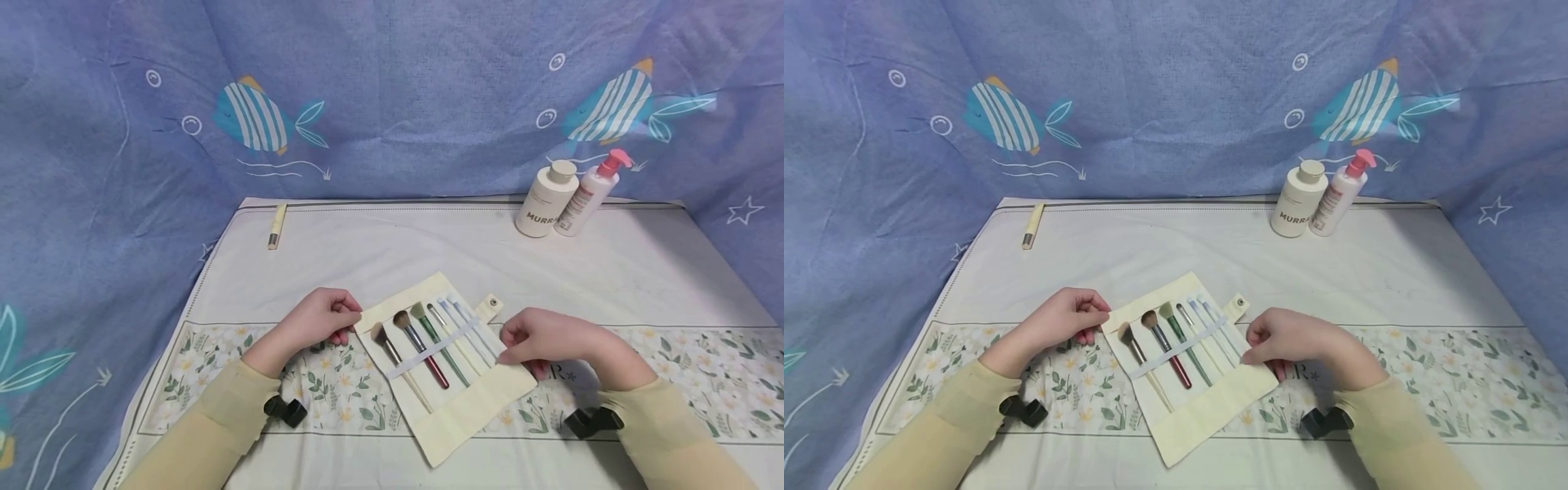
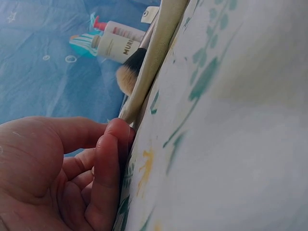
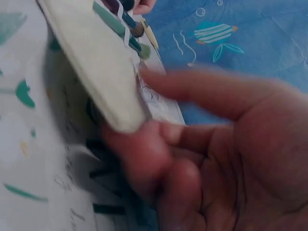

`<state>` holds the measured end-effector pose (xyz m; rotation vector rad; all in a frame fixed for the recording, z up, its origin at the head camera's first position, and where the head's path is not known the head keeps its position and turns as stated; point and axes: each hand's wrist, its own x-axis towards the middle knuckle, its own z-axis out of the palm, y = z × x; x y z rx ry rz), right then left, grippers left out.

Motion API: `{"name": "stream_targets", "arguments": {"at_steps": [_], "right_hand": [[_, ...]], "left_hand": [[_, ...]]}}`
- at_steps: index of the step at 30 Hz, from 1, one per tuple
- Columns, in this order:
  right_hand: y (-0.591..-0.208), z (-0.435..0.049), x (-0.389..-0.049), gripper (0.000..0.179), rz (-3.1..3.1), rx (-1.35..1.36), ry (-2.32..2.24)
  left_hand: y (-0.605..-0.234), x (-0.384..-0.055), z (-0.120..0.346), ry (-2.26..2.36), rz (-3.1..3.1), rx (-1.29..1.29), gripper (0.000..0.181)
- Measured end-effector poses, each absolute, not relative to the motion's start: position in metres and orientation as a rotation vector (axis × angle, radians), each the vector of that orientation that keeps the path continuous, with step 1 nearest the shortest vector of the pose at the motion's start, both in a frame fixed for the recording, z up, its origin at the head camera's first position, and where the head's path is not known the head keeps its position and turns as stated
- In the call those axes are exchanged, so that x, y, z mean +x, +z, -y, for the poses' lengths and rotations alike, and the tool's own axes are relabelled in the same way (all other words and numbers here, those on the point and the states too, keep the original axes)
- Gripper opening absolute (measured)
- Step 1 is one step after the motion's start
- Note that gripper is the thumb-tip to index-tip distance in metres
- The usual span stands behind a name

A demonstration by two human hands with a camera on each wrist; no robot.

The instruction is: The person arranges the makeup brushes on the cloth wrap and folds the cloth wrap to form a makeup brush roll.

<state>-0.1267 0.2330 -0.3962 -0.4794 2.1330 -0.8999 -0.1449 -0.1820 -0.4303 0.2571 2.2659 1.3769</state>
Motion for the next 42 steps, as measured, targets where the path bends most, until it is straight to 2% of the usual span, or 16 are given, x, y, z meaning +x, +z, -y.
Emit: {"name": "stream_targets", "arguments": {"at_steps": [4,12,23,34,42], "right_hand": [[-0.396,-0.240,-0.125,0.038,-2.018,-0.553,-0.899],[-0.401,-0.245,-0.126,0.031,-1.983,-0.565,-0.955],[-0.403,-0.247,-0.134,0.013,-2.086,-0.456,-1.071],[-0.406,-0.247,-0.142,0.028,-2.285,-0.305,-1.165],[-0.409,-0.248,-0.148,0.022,-2.423,-0.191,-1.187]], "left_hand": [[-0.430,-0.146,0.181,1.371,-2.266,0.256,0.012],[-0.428,-0.144,0.181,1.368,-2.267,0.225,0.011],[-0.425,-0.142,0.182,1.231,-2.316,0.352,0.017],[-0.412,-0.132,0.179,0.903,-2.401,0.498,0.025],[-0.402,-0.121,0.173,0.790,-2.347,0.651,0.027]]}}
